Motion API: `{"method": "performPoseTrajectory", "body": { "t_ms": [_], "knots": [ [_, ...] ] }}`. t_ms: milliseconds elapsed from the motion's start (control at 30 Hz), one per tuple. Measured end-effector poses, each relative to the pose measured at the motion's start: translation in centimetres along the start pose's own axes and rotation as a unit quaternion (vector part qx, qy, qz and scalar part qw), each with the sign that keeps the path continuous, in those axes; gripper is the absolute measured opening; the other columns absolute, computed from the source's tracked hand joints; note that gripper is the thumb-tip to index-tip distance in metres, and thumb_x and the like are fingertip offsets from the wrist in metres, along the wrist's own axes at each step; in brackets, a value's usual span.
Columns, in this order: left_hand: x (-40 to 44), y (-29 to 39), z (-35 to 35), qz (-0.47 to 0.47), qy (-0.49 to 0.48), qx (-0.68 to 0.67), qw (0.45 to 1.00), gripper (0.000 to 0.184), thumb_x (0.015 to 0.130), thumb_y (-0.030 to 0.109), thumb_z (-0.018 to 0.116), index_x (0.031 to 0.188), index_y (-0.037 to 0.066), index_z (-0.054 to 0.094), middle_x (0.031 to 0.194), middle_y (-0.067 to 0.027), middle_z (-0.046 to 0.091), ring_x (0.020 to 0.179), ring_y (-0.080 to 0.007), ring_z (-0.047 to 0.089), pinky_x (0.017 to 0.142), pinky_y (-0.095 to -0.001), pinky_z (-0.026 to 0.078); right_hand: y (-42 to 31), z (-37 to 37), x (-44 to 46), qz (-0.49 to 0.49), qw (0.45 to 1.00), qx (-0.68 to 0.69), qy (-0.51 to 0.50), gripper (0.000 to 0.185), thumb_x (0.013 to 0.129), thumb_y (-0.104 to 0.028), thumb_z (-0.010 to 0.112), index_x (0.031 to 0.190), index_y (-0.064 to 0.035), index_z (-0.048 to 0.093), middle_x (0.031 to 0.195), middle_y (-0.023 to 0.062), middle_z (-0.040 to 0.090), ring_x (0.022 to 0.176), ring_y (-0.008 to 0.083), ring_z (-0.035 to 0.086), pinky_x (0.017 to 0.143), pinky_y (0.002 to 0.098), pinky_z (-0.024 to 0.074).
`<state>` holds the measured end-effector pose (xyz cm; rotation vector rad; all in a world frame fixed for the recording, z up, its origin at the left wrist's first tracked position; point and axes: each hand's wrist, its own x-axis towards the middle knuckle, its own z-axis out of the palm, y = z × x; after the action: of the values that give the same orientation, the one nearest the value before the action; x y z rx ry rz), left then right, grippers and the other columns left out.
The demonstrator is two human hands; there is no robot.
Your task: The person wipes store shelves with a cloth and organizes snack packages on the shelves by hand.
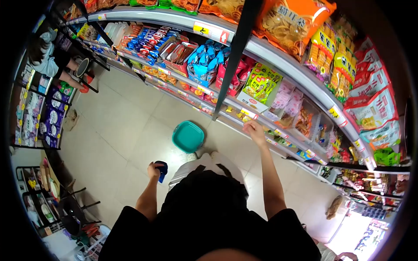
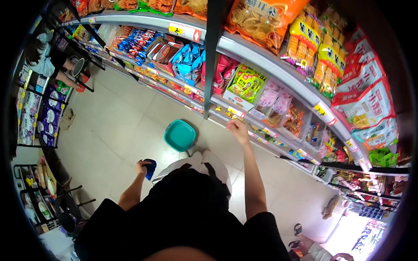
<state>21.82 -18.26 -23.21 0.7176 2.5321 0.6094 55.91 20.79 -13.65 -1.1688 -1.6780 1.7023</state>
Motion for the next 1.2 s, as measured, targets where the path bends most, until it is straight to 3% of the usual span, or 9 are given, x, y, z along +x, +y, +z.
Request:
{"method": "performPoseTrajectory", "body": {
  "t_ms": [133,233,333,400,433,600,700,900,1200],
  "knots": [
    [-0.7,0.1,-0.7,0.006,-0.015,-0.059,0.998,0.043,0.054,-0.005,0.040,0.076,0.011,0.074,0.078,-0.0185,0.062,0.082,-0.0358,0.061,0.080,-0.0355,0.048,-3.5,-0.3,5.4,-0.132,0.988,-0.050,0.059,0.013,0.086,0.001,0.047,0.089,-0.0008,0.060,0.076,0.0021,0.060,0.070,0.0080,0.055,0.063,0.0219,0.0448],
    [-0.4,2.0,-1.3,-0.060,-0.038,-0.059,0.996,0.043,0.054,-0.006,0.039,0.075,0.009,0.072,0.086,-0.0174,0.063,0.087,-0.0364,0.060,0.082,-0.0353,0.047,-6.4,-0.9,11.0,-0.147,0.987,-0.047,0.046,0.025,0.084,0.002,0.048,0.108,-0.0011,0.055,0.089,0.0026,0.062,0.076,0.0102,0.057,0.066,0.0225,0.0455],
    [0.0,1.6,-0.9,0.008,-0.042,-0.065,0.997,0.042,0.054,-0.007,0.038,0.073,0.008,0.072,0.093,-0.0186,0.063,0.092,-0.0361,0.059,0.085,-0.0357,0.046,-9.2,-0.6,14.9,-0.174,0.968,-0.128,0.124,0.039,0.075,0.008,0.053,0.112,-0.0042,0.053,0.104,0.0085,0.058,0.083,0.0147,0.058,0.073,0.0244,0.0461],
    [-0.2,1.0,-0.5,0.010,-0.045,-0.074,0.996,0.041,0.053,-0.008,0.037,0.071,0.007,0.071,0.097,-0.0203,0.062,0.096,-0.0358,0.058,0.087,-0.0362,0.045,-10.0,-0.3,16.1,-0.293,0.887,-0.309,0.178,0.051,0.066,0.013,0.056,0.113,-0.0082,0.053,0.121,0.0141,0.048,0.103,0.0235,0.054,0.084,0.0307,0.0452],
    [-0.4,0.6,-0.1,0.031,-0.016,-0.071,0.997,0.041,0.053,-0.008,0.037,0.071,0.006,0.071,0.097,-0.0211,0.062,0.096,-0.0357,0.058,0.088,-0.0363,0.045,-10.0,-0.1,16.3,-0.297,0.884,-0.331,0.144,0.056,0.062,0.014,0.056,0.112,-0.0100,0.054,0.130,0.0161,0.038,0.120,0.0325,0.041,0.096,0.0365,0.0392],
    [-1.4,-0.3,-1.1,-0.018,-0.049,-0.075,0.996,0.040,0.054,-0.008,0.037,0.071,0.007,0.070,0.088,-0.0194,0.063,0.090,-0.0355,0.059,0.083,-0.0360,0.047,-10.6,-0.2,16.1,-0.255,0.853,-0.437,0.128,0.043,0.068,0.010,0.058,0.107,-0.0085,0.055,0.123,0.0096,0.045,0.115,0.0326,0.044,0.096,0.0403,0.0408],
    [-1.3,-1.4,-1.9,-0.005,-0.037,-0.060,0.998,0.040,0.054,-0.007,0.037,0.070,0.008,0.070,0.086,-0.0178,0.063,0.086,-0.0339,0.060,0.079,-0.0362,0.048,-11.5,-1.3,15.8,-0.216,0.794,-0.555,0.120,0.042,0.066,-0.005,0.071,0.106,-0.0095,0.058,0.119,0.0068,0.048,0.115,0.0269,0.045,0.089,0.0377,0.0460],
    [-0.5,-0.7,-2.3,0.001,-0.025,-0.054,0.998,0.042,0.049,-0.007,0.036,0.072,0.006,0.070,0.081,-0.0186,0.064,0.089,-0.0344,0.059,0.083,-0.0357,0.046,-12.7,-1.0,16.5,-0.257,0.743,-0.612,0.079,0.039,0.067,-0.015,0.074,0.102,-0.0097,0.059,0.112,0.0077,0.056,0.113,0.0279,0.047,0.094,0.0385,0.0407],
    [0.9,2.1,-2.6,0.017,-0.014,-0.109,0.994,0.042,0.052,-0.006,0.036,0.073,0.005,0.070,0.106,-0.0223,0.060,0.104,-0.0356,0.055,0.094,-0.0355,0.041,-12.8,-1.1,18.5,-0.214,0.737,-0.635,0.084,0.036,0.073,-0.028,0.069,0.105,-0.0132,0.061,0.106,0.0091,0.060,0.102,0.0291,0.056,0.085,0.0412,0.0459]
  ]
}}
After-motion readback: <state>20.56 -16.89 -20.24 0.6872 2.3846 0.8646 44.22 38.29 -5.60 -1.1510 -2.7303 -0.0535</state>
